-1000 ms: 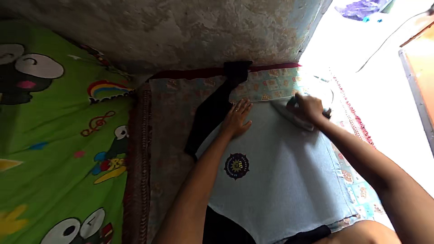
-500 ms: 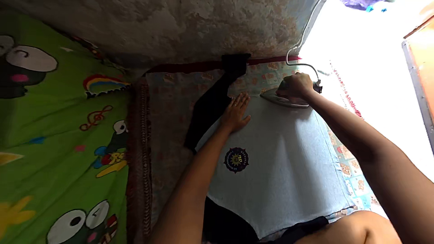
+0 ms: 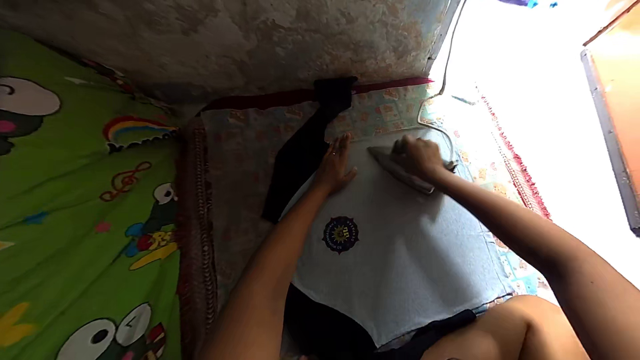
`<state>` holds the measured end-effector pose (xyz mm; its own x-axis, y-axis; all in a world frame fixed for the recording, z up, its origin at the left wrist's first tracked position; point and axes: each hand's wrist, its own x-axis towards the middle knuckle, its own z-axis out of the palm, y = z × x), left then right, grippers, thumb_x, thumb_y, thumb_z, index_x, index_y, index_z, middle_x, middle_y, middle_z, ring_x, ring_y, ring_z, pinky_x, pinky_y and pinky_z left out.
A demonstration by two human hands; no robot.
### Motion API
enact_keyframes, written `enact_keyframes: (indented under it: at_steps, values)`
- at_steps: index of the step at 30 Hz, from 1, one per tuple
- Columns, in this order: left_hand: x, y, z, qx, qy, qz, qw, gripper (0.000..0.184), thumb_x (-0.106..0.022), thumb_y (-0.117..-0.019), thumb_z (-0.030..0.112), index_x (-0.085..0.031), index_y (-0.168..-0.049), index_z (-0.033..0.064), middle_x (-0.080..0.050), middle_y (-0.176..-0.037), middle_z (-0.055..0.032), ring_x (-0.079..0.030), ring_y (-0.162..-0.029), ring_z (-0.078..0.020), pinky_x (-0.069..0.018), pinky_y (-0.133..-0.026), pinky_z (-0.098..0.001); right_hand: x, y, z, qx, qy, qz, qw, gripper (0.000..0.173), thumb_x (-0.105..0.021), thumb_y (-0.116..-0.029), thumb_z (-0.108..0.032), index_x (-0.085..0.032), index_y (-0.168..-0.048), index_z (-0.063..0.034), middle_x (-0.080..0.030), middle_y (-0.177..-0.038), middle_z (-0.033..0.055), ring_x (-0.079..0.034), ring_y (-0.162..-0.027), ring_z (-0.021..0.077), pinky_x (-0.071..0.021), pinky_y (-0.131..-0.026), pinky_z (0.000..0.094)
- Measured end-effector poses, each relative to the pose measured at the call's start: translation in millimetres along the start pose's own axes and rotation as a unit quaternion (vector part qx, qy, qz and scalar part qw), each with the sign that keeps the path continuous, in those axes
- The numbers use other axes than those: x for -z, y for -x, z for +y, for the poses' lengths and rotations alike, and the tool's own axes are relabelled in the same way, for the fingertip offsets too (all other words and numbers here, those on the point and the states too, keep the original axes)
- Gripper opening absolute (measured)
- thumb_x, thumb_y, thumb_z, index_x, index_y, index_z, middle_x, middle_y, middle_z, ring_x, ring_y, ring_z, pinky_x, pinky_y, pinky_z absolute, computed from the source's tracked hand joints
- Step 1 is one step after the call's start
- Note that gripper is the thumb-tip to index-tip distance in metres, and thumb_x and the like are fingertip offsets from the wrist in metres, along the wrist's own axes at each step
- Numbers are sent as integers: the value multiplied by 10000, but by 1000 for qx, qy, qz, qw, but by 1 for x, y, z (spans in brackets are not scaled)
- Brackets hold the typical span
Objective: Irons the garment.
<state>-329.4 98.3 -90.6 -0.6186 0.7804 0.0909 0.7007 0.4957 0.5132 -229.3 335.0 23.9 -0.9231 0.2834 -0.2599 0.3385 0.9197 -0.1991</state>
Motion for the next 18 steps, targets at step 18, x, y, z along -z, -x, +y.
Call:
enact_keyframes:
  at_steps: [18]
  values:
    - [29, 175, -13, 91, -32, -8, 995, 777, -555, -992, 552, -337, -1621, 152, -225, -1707, -131, -133, -1583, -395, -125, -1242, -652, 12, 56, 55, -272, -85, 10, 958, 632, -574, -1030, -505, -633, -1232, 91, -632, -1263, 351, -606, -1223, 508, -469, -969, 694]
